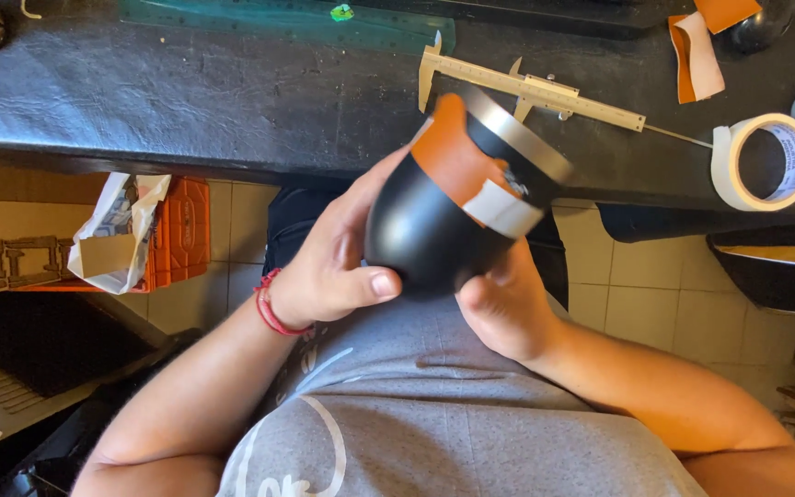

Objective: Measuring a material patch, applying double-sided tape, and adhering it to a tumbler for laser engraving.

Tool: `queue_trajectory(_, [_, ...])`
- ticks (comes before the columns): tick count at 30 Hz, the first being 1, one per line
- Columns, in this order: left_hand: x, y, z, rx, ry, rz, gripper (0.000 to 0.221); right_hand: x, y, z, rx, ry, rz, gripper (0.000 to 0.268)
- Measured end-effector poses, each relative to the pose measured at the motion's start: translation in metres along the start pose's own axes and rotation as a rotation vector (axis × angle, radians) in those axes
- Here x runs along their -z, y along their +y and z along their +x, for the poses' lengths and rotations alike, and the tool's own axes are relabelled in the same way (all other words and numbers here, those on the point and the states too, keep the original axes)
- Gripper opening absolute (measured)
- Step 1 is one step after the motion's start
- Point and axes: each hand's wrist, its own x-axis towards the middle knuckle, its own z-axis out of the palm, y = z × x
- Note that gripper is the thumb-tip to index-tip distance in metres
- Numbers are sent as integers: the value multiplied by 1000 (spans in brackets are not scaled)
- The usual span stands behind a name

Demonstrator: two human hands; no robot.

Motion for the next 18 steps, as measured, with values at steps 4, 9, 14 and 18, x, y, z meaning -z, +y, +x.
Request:
queue_trajectory(4, [8, 22, 8, 29, -56, -102, 96, -1, -3, 2, -8, -1, -13, 76])
queue_trajectory(9, [13, 44, 22, -18, -47, 18, 85, -7, -9, 13, 42, 3, 17, 77])
queue_trajectory(14, [2, 55, 26, -96, 158, 186, 83, -18, -16, 25, 94, 4, 41, 80])
queue_trajectory(18, [0, 57, 18, -180, 192, 332, 82, -31, -24, 35, 84, 30, 1, 56])
